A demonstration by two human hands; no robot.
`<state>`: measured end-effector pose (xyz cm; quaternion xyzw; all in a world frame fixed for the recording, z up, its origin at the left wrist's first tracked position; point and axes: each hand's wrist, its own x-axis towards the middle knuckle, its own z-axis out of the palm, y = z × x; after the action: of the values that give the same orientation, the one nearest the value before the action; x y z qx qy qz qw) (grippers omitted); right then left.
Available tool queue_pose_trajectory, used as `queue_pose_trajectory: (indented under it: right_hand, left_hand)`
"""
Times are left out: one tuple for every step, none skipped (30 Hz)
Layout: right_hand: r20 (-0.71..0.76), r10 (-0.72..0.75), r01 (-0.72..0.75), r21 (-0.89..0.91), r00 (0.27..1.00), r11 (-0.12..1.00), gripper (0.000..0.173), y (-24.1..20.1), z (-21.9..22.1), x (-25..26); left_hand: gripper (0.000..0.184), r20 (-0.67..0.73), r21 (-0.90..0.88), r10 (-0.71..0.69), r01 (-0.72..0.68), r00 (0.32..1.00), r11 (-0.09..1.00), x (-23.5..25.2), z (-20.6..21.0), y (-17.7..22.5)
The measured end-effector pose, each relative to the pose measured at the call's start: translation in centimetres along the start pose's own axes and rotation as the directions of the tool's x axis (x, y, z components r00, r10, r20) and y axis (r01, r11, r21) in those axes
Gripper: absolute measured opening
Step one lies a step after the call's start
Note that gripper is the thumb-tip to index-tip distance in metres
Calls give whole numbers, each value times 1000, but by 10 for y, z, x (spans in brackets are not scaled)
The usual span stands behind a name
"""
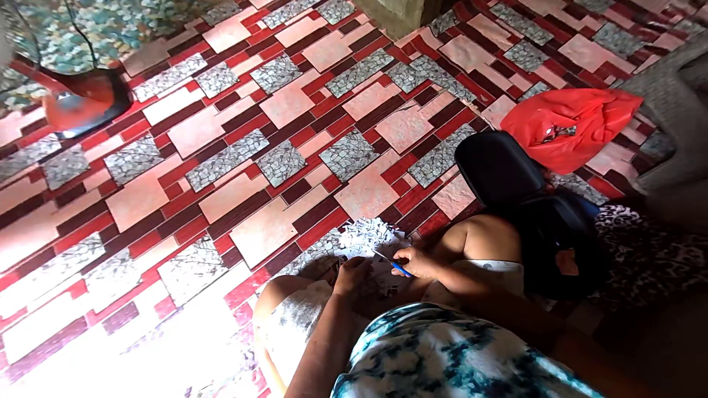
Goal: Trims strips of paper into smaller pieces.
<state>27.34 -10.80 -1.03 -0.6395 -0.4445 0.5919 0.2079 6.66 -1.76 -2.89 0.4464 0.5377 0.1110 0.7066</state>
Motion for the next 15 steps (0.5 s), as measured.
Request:
queue_pose_trajectory:
  right_hand:
    - [2,11,-11,13,1000,1000,36,-1,0,0]
    - [6,20,-20,22,1000,1000,35,-2,-1,0]
    - [11,27,-28,25,1000,999,36,-1,-1,2]
    - [24,39,-39,22,999,999,38,0,-1,3]
    - [41,46,-47,11,998,999,39,0,-1,4]
    - [55,44,-44,-1,997,999,39,0,-2,4]
    - [64,35,-34,-16,997,999,39,0,-2,4]
    - [70,23,-21,-33,997,999,39,1,-1,4]
    - [74,17,-13,-45,997,999,39,2,-1,5]
    - [77,14,-10,-52,997,999,40,1,-1,4]
    - [76,8,-4,-54,997,999,40,2,-1,4]
    - [73,0,3,-50,997,999,40,2,-1,5]
    - [71,-5,8,-47,997,999,40,3,-1,5]
    - [69,-6,9,-46,998,999,40,3,-1,5]
    - [68,-3,6,-44,998,999,40,3,-1,4]
  left_hand:
    - [16,-19,-41,-17,16,1000,999,0,0,1]
    - [16,-33,-73,-32,30,999,997,0,0,2]
    - [17,-43,-94,-44,40,998,995,0,1,2]
    - [17,-46,-107,-49,43,998,993,1,2,3]
    - [18,-42,-111,-48,43,998,993,1,2,3]
    - [17,-32,-111,-44,40,999,993,2,3,2]
    - [17,-24,-104,-33,31,999,994,3,3,1]
    - [17,-14,-88,-18,17,1000,996,3,3,-1]
    - [17,-3,-64,-6,5,1000,998,4,3,-2]
    - [17,9,-43,3,-2,1000,999,3,4,-2]
    - [16,23,-31,8,-7,1000,999,3,4,-2]
    - [16,32,-29,12,-11,999,1000,3,4,-3]
    - [16,37,-31,13,-12,999,999,3,5,-3]
    - [16,42,-35,13,-12,999,999,4,5,-3]
    - [16,44,-42,10,-8,999,999,4,5,-3]
